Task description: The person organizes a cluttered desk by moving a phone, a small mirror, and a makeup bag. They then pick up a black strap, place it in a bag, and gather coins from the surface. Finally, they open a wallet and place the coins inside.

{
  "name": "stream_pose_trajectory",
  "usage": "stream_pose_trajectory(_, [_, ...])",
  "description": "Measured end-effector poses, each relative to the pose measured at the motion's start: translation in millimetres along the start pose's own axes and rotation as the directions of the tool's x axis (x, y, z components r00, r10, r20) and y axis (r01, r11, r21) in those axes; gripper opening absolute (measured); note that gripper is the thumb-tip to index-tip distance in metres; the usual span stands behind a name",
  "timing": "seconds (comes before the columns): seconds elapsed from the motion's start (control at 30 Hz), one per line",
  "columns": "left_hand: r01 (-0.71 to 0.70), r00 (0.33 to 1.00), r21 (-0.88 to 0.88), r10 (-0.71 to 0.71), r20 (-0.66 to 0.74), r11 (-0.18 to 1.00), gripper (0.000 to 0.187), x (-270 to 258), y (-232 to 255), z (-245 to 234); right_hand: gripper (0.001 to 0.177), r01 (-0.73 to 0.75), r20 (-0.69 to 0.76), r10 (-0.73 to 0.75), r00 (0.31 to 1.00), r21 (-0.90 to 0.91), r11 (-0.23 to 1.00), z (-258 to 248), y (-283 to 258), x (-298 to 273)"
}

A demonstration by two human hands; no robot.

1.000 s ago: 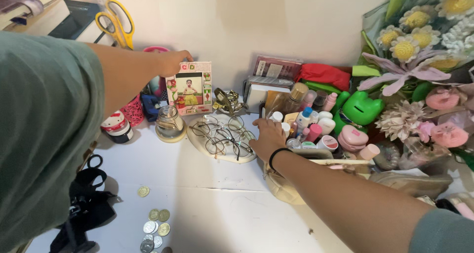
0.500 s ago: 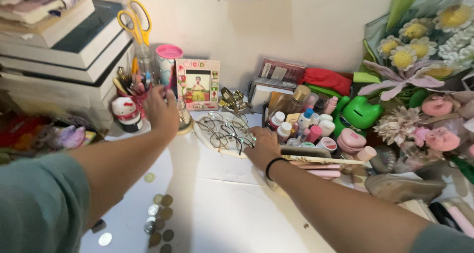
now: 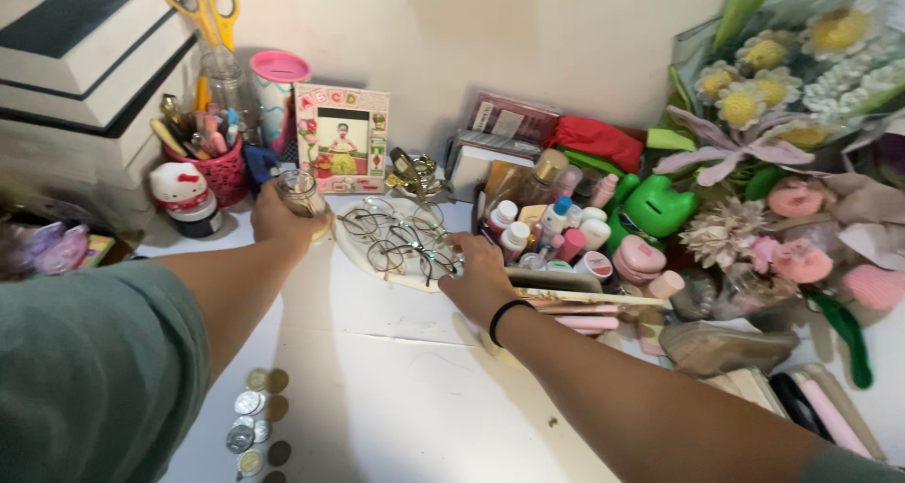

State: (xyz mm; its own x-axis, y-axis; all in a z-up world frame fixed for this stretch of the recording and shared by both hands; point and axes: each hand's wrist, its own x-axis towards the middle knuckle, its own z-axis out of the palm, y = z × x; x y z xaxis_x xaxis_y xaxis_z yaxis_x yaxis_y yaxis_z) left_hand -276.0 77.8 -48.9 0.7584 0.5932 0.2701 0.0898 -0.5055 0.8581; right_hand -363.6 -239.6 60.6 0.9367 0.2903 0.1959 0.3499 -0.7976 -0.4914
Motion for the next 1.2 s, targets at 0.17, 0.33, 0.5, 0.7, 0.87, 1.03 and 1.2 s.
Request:
stream_pose_trajectory(0.17, [0.084, 0.969, 0.116, -0.054, -0.243, 0.990, 0.101, -0.5, -16.5, -1.3, 0.060, -0.011, 0.041, 0.010, 0.999, 0.040, 0.999, 10.4, -18.4, 11.8])
stream_pose_trajectory(0.33, [0.137, 0.962, 0.118, -0.103, -0.252, 0.984, 0.115, 3.0, -31.3, 0.5, 0.060, 0.009, 0.070, -0.014, 0.997, 0.079, 0.997, 16.5, -33.8, 8.9])
stream_pose_trajectory(0.5, [0.145, 0.940, 0.239, -0.058, -0.335, 0.960, 0.108, -18.8, -35.1, 7.1, 0.059, 0.004, 0.119, -0.013, 0.993, 0.073, 0.997, 16.4, -38.2, 1.0])
stream_pose_trajectory(0.7, [0.470, 0.858, 0.319, -0.342, -0.384, 0.823, 0.079, -34.6, -0.1, -15.6, 0.057, 0.007, 0.145, -0.015, 0.989, 0.054, 0.998, 8.9, -36.4, -3.3])
stream_pose_trajectory(0.87, [0.505, 0.841, 0.362, -0.353, -0.410, 0.783, 0.076, -30.4, 6.0, -19.7, 0.059, -0.002, 0.128, -0.003, 0.992, 0.040, 0.999, 7.2, -29.9, -2.8])
stream_pose_trajectory(1.03, [0.469, 0.880, 0.404, -0.376, -0.291, 0.785, 0.068, -21.8, -22.4, -11.4, 0.059, 0.003, 0.113, -0.007, 0.994, 0.038, 0.999, 8.5, -23.9, -0.8])
stream_pose_trajectory(1.2, [0.260, 0.959, 0.509, -0.280, -0.040, 0.820, 0.091, -11.4, -38.6, -28.4, 0.056, 0.068, 0.116, -0.071, 0.991, 0.029, 0.997, 14.8, -35.0, -6.4])
